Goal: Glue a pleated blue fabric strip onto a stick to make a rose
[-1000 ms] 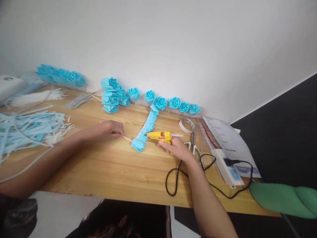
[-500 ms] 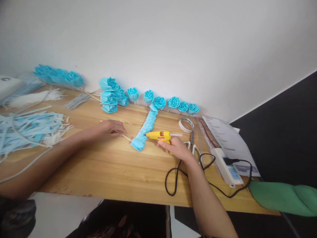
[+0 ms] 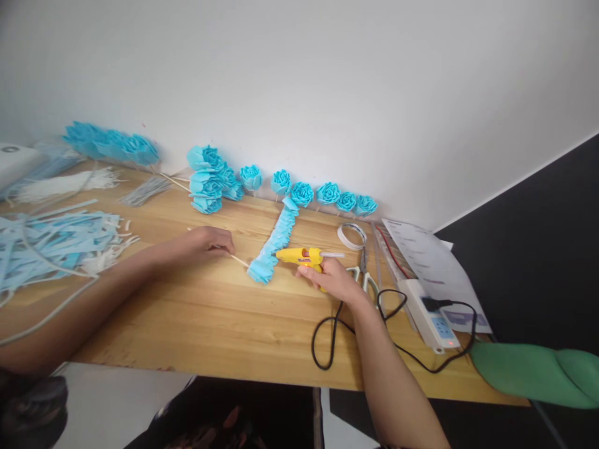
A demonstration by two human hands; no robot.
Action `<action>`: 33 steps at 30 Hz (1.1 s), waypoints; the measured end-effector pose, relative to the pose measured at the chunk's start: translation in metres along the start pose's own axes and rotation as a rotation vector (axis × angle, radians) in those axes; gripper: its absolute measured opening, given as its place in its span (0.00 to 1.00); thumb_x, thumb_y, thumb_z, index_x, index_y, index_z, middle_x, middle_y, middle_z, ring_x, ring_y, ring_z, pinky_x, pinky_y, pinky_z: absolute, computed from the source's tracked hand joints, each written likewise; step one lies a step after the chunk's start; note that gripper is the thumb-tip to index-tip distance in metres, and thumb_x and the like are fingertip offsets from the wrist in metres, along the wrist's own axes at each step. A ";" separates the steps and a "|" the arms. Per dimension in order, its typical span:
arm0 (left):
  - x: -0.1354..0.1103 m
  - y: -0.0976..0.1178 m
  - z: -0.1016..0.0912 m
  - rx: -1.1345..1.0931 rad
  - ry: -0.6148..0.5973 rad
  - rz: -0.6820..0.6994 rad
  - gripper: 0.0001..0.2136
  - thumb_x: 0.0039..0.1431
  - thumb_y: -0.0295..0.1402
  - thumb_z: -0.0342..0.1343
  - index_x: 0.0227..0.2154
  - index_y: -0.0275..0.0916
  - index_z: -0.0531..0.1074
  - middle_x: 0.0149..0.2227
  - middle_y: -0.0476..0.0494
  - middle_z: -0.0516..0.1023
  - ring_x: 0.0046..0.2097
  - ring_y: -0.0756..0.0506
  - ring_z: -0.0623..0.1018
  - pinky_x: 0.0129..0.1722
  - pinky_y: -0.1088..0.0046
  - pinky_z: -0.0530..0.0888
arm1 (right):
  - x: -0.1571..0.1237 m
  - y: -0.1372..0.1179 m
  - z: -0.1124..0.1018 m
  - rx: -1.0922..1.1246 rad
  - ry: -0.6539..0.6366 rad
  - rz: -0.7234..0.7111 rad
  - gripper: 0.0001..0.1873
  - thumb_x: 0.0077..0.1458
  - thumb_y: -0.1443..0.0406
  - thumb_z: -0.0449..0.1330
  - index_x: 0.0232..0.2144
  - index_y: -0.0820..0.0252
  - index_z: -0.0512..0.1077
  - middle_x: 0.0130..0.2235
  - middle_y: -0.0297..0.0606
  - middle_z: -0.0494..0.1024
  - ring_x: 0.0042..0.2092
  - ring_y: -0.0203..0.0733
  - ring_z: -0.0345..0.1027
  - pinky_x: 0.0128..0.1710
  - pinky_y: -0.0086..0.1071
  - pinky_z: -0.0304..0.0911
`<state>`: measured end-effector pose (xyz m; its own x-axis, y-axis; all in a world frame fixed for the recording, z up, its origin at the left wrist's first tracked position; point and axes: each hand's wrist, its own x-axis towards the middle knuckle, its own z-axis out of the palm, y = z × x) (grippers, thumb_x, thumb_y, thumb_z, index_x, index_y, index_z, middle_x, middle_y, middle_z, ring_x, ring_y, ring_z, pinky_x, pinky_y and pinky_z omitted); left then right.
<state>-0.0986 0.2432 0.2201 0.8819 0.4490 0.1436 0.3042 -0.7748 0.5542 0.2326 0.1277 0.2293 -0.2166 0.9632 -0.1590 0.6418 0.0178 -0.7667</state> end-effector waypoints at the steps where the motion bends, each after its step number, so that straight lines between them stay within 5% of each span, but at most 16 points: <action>1: 0.000 0.000 0.000 -0.003 -0.004 -0.001 0.11 0.67 0.30 0.49 0.34 0.34 0.76 0.36 0.42 0.77 0.37 0.48 0.75 0.38 0.76 0.67 | 0.000 0.000 0.000 0.006 -0.004 -0.004 0.26 0.58 0.45 0.55 0.34 0.62 0.78 0.19 0.33 0.68 0.24 0.37 0.61 0.25 0.30 0.57; 21: 0.001 -0.005 0.008 0.046 0.077 0.060 0.08 0.60 0.25 0.52 0.32 0.35 0.76 0.35 0.43 0.75 0.36 0.48 0.74 0.36 0.76 0.68 | 0.000 -0.005 0.002 0.032 -0.022 -0.007 0.29 0.55 0.43 0.55 0.32 0.62 0.78 0.19 0.31 0.65 0.23 0.35 0.58 0.23 0.29 0.55; 33: 0.002 -0.006 0.008 0.036 0.079 0.071 0.12 0.67 0.30 0.49 0.34 0.35 0.77 0.35 0.42 0.75 0.37 0.48 0.74 0.36 0.76 0.67 | 0.000 -0.003 0.002 0.050 -0.030 -0.017 0.27 0.56 0.45 0.55 0.33 0.63 0.77 0.19 0.31 0.65 0.23 0.35 0.58 0.23 0.29 0.54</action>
<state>-0.0960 0.2452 0.2108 0.8712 0.4247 0.2464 0.2558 -0.8209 0.5105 0.2291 0.1270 0.2308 -0.2496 0.9544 -0.1640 0.6006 0.0197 -0.7993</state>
